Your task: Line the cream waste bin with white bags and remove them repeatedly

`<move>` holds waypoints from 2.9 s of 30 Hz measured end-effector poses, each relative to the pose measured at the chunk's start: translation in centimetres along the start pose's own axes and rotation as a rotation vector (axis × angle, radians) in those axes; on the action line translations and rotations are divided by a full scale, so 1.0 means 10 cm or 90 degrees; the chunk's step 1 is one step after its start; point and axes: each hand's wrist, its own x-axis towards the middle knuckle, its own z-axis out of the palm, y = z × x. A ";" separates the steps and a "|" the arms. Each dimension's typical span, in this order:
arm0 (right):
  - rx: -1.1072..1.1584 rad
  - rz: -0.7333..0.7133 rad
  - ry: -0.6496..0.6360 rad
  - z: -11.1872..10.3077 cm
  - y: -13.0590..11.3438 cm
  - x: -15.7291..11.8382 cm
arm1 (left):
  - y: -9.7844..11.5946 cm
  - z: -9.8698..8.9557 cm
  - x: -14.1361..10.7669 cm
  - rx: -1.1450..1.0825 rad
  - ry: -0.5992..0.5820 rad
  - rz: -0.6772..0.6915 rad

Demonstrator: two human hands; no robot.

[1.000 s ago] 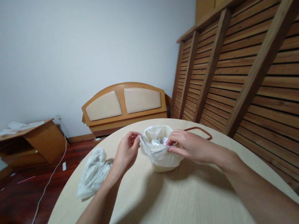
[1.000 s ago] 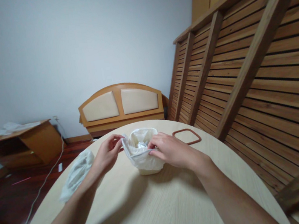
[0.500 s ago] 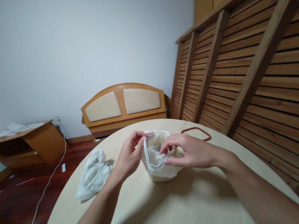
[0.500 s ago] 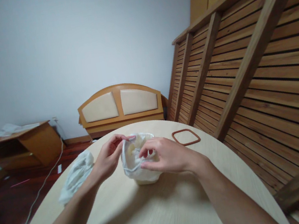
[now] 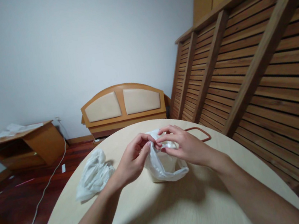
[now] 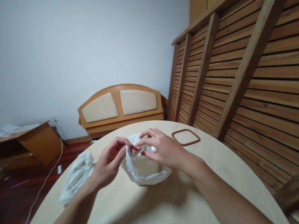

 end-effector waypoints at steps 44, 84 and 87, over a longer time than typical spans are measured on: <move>-0.065 0.155 0.124 -0.10 0.27 -0.04 | 0.03 -0.15 0.04 0.379 0.241 0.023; 0.210 0.475 0.388 -0.43 1.10 -0.31 | -0.33 -0.62 0.22 -0.043 0.470 -0.092; 0.374 0.491 0.488 -0.45 1.05 -0.28 | -0.37 -0.64 0.21 0.018 0.436 -0.087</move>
